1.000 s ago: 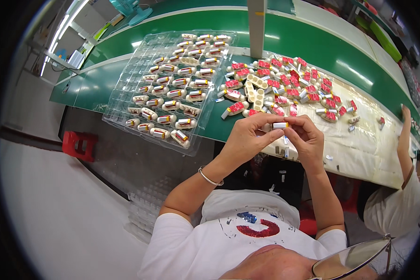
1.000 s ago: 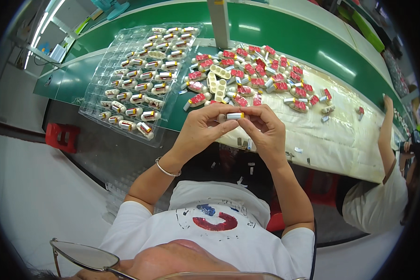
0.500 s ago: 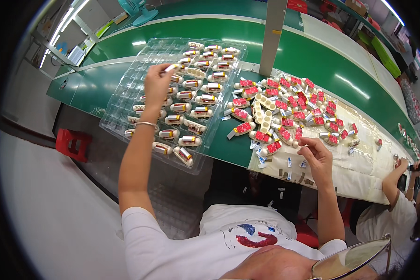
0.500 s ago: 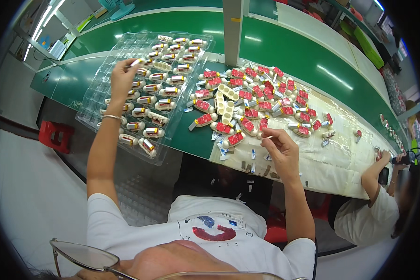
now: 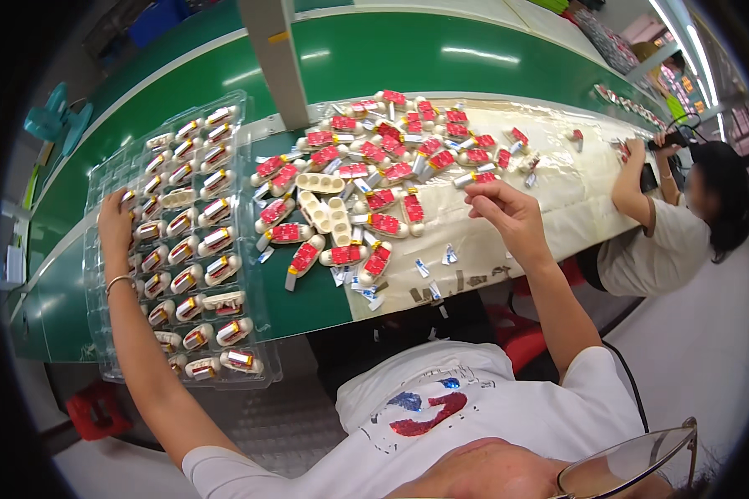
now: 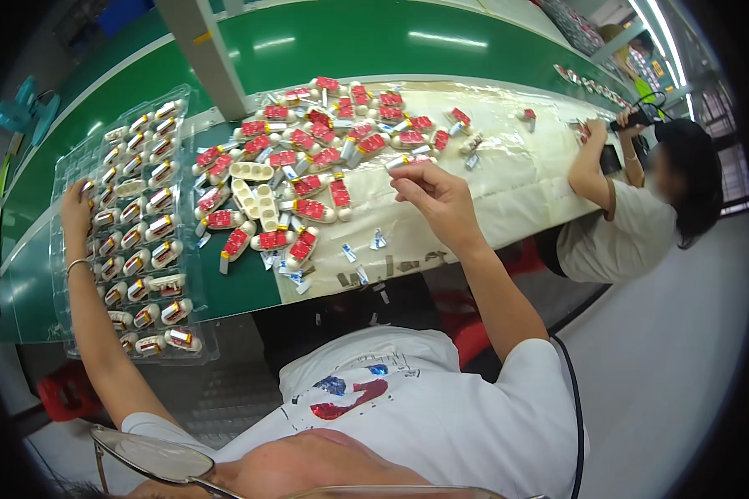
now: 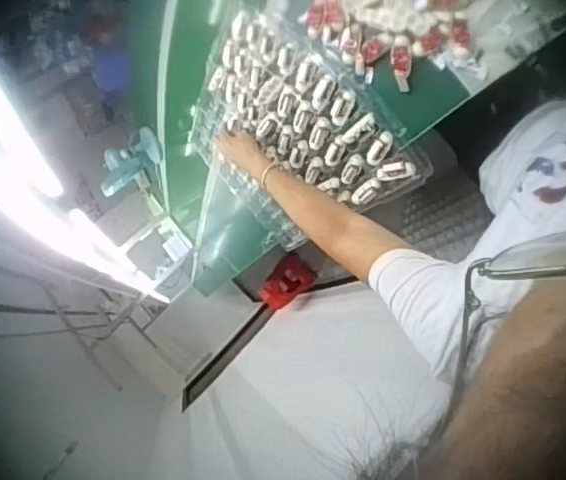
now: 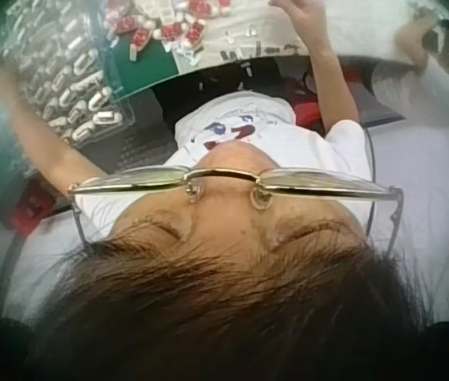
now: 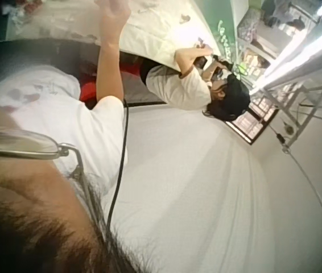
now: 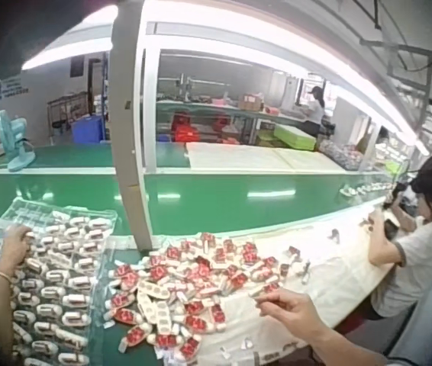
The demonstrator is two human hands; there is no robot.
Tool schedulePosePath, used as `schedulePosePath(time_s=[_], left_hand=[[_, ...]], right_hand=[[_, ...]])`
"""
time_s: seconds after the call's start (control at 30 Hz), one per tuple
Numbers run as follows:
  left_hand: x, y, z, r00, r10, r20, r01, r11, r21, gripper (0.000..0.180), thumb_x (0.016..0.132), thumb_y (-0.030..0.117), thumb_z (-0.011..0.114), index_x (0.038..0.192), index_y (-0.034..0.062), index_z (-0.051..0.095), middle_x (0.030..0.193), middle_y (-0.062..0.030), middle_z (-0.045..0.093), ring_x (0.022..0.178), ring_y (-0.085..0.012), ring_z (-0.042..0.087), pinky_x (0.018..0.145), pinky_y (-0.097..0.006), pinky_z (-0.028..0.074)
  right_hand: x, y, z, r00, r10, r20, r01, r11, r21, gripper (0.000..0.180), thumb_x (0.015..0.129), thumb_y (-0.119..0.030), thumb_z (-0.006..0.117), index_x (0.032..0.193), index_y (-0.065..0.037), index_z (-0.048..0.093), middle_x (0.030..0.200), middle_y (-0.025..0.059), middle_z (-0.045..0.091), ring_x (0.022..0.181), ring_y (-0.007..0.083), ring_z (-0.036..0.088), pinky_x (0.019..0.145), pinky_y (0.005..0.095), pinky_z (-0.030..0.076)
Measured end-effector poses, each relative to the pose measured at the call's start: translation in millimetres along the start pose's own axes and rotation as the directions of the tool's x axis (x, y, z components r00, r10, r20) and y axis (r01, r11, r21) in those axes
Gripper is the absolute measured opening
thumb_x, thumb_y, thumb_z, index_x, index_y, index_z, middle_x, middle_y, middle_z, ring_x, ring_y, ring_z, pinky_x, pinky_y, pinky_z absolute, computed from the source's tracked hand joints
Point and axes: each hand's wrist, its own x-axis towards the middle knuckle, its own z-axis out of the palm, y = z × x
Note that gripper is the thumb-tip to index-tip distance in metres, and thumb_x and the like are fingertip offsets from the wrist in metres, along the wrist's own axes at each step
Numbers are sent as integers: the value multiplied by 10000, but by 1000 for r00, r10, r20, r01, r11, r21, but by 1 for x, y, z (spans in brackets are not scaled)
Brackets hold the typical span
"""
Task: The person sits at a green workbench and repeatedly picks up small white cylindrical candies and red foil wrappers. They wrap each candy individually by hand, folding the foil around the body, and place the finished items into a clear plastic tray. Another person is visible working in the background.
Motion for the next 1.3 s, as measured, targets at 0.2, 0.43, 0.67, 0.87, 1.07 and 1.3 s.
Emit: schedulePosePath(time_s=[0.2,0.43,0.67,0.87,1.07,1.3], left_hand=[[10,13,-1,995,-3,102,4,1000,-8,267,915,86,531,1162,65,628,1156,-136,616,1072,-337,587,927,-393,458],[8,6,0,996,76,-48,-64,975,214,306,918,103,541,1211,92,631,1214,-124,602,1103,-342,574,950,-388,451],[-14,122,-23,981,-191,-20,149,822,-549,293,919,104,608,1206,66,657,1132,-62,682,969,-130,638,886,-276,486],[-79,305,-78,921,263,287,115,520,-846,216,915,49,613,1115,6,684,1041,-67,697,944,-123,651,833,-252,507],[-140,433,-88,874,383,300,120,428,-896,494,886,175,699,1329,27,536,1250,-139,614,1161,-217,586,984,-352,472],[-171,471,-65,964,237,121,23,380,-925,508,825,102,728,1289,6,546,1174,-146,632,1039,-219,653,897,-321,518]], right_hand=[[6,10,-16,994,-80,-69,72,990,-122,200,912,-72,639,1092,12,670,971,57,675,880,95,634,776,241,525],[18,0,-18,933,-357,-36,243,703,-668,268,805,-87,722,1071,-80,693,983,76,619,871,220,623,788,331,501],[33,6,-18,875,-446,186,382,404,-831,250,764,-143,744,1007,-101,702,960,66,580,884,271,587,810,388,482],[30,-2,-10,976,-206,73,217,871,-440,149,859,-135,688,966,-33,680,898,60,653,790,180,653,738,309,524],[10,-5,12,991,-92,101,53,940,338,193,952,-127,604,1061,31,598,941,83,678,806,112,666,758,243,555],[-18,-16,30,980,-130,148,57,907,417,206,941,-174,641,1045,1,611,936,34,646,832,81,625,721,236,534]])
